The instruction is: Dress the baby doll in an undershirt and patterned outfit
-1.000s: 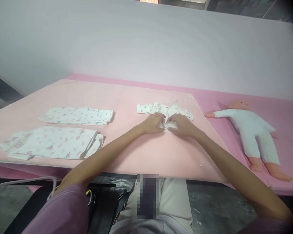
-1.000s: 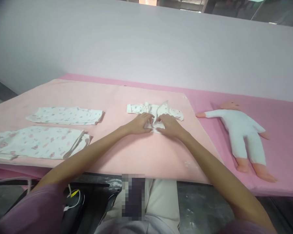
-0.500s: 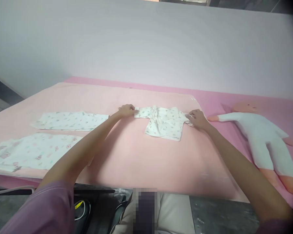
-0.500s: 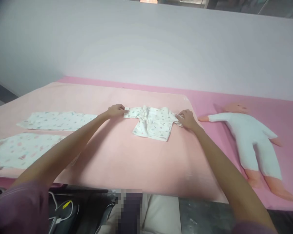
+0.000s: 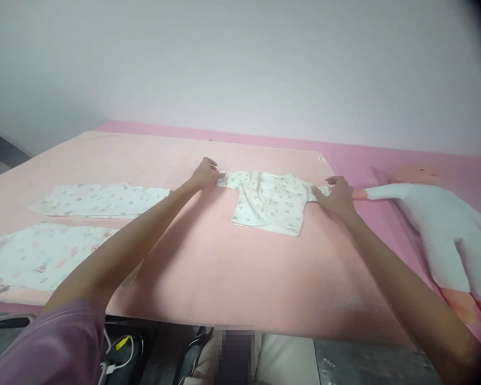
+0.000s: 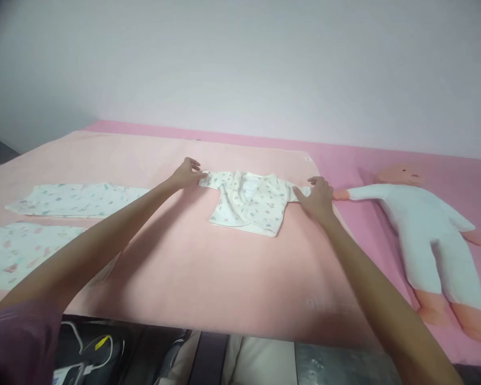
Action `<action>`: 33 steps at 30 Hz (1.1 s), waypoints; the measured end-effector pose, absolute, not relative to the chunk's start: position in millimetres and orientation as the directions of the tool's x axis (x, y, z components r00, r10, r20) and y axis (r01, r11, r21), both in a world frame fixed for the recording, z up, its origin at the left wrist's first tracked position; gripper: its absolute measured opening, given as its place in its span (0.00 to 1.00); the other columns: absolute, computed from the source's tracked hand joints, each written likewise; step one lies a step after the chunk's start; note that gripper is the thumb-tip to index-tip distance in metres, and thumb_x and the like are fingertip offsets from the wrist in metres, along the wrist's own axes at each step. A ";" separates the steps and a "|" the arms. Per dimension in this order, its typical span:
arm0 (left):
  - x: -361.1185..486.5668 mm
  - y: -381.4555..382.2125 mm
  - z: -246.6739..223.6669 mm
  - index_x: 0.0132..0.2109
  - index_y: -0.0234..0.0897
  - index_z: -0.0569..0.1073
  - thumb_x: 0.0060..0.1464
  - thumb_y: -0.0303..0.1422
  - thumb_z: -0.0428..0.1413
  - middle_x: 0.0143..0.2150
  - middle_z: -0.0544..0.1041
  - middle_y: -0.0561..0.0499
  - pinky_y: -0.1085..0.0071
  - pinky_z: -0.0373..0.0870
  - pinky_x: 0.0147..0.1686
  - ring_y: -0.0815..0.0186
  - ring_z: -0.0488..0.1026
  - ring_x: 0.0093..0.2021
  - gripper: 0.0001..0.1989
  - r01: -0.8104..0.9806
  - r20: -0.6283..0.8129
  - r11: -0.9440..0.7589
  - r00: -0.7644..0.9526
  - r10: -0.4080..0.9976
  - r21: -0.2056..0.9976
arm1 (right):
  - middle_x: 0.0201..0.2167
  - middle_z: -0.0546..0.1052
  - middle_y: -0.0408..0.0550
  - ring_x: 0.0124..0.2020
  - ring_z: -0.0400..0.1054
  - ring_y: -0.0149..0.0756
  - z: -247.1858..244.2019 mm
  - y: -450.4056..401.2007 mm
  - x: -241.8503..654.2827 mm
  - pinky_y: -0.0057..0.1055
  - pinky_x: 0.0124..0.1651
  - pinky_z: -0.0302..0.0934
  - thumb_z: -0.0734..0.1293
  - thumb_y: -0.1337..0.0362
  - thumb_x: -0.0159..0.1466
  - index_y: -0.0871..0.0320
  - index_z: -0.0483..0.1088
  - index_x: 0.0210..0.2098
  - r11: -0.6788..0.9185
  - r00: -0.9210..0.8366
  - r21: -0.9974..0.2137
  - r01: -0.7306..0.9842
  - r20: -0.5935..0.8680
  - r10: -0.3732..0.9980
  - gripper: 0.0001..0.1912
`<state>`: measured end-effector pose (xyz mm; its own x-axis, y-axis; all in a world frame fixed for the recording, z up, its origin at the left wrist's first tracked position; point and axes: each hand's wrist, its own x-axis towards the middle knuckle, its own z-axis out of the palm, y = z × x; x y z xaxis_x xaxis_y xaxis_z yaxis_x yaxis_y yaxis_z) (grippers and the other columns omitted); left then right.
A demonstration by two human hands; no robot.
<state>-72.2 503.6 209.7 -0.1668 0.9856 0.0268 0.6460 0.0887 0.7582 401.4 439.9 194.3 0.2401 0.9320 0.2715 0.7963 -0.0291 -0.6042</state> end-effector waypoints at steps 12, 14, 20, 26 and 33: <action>53.1 500.4 205.7 0.65 0.40 0.76 0.68 0.30 0.56 0.69 0.74 0.36 0.43 0.66 0.68 0.42 0.67 0.70 0.20 0.853 0.221 -0.453 0.404 0.888 0.261 | 0.49 0.80 0.54 0.48 0.73 0.51 193.6 359.7 280.4 0.43 0.52 0.64 0.66 0.53 0.79 0.54 0.70 0.51 0.544 -0.511 -0.324 0.774 0.187 0.839 0.11; 62.4 504.4 199.3 0.61 0.39 0.77 0.67 0.29 0.55 0.66 0.75 0.35 0.42 0.66 0.67 0.41 0.68 0.68 0.18 0.864 0.207 -0.434 0.389 0.898 0.257 | 0.47 0.80 0.54 0.47 0.73 0.49 193.7 360.3 281.3 0.41 0.51 0.62 0.63 0.56 0.82 0.54 0.69 0.50 0.555 -0.542 -0.316 0.770 0.136 0.829 0.09; 59.9 508.3 179.0 0.55 0.39 0.77 0.68 0.31 0.53 0.62 0.77 0.36 0.42 0.66 0.66 0.41 0.69 0.64 0.13 0.847 0.318 -0.374 0.260 0.912 0.379 | 0.37 0.76 0.49 0.39 0.67 0.43 201.6 354.9 303.9 0.39 0.48 0.59 0.60 0.60 0.81 0.54 0.68 0.41 0.719 -0.717 -0.332 0.610 0.155 0.680 0.12; 51.2 517.1 173.6 0.54 0.39 0.78 0.66 0.35 0.57 0.63 0.75 0.36 0.43 0.67 0.68 0.41 0.69 0.65 0.13 0.813 0.306 -0.359 0.235 0.923 0.459 | 0.33 0.74 0.47 0.38 0.65 0.42 206.9 348.1 308.9 0.41 0.49 0.60 0.59 0.55 0.83 0.53 0.68 0.36 0.757 -0.740 -0.418 0.502 0.245 0.626 0.19; 53.7 526.2 178.3 0.55 0.46 0.80 0.67 0.36 0.55 0.69 0.76 0.48 0.44 0.60 0.76 0.48 0.66 0.71 0.14 0.621 0.264 -0.386 0.283 0.922 0.683 | 0.50 0.80 0.53 0.50 0.73 0.48 200.6 359.4 284.2 0.45 0.54 0.65 0.62 0.47 0.80 0.52 0.72 0.56 0.460 -0.418 -0.558 0.691 0.212 0.884 0.17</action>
